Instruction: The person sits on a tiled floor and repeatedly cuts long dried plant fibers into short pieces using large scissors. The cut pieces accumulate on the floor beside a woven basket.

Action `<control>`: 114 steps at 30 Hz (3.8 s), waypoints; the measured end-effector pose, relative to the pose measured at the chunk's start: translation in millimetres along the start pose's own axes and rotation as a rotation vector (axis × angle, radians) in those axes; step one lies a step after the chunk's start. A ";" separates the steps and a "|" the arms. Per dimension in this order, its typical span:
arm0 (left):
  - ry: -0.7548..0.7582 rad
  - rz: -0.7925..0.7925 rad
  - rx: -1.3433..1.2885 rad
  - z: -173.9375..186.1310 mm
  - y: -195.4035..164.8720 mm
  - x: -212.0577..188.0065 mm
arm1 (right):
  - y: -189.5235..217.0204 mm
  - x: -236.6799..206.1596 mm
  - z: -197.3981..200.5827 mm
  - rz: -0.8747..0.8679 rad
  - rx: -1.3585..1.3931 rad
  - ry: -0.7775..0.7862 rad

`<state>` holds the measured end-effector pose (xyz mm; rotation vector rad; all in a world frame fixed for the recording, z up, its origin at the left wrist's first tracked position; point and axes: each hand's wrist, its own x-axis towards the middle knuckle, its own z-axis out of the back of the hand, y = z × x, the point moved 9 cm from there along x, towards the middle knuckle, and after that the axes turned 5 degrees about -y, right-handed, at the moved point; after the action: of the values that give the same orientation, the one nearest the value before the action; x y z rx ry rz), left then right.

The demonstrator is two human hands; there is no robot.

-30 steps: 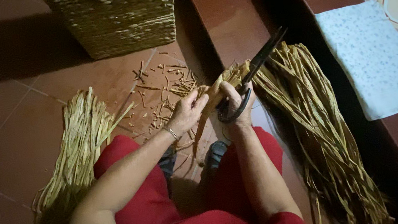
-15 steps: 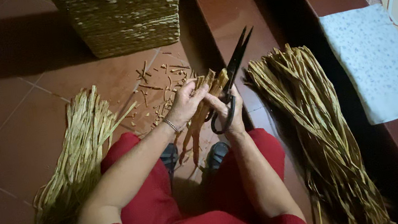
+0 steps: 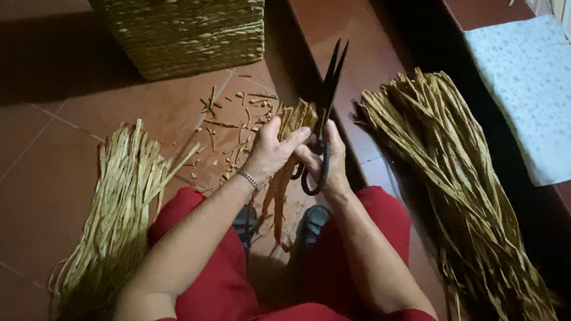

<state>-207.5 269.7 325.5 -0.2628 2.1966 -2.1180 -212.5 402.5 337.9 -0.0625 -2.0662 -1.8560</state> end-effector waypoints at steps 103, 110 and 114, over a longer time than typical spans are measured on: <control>-0.176 -0.035 -0.240 40.5 15.5 18.5 | -27.0 -22.8 10.0 -0.090 -0.389 -0.069; -0.107 0.035 -0.295 35.6 16.0 15.6 | 6.6 -18.7 3.8 -0.049 -0.344 -0.067; -0.077 0.017 -0.284 27.4 12.3 16.6 | 32.9 -17.8 -10.0 0.167 -0.347 -0.078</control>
<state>-219.9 240.1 313.0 -0.3361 2.4386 -1.7511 -184.7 400.9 364.7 -0.3891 -1.7033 -2.1101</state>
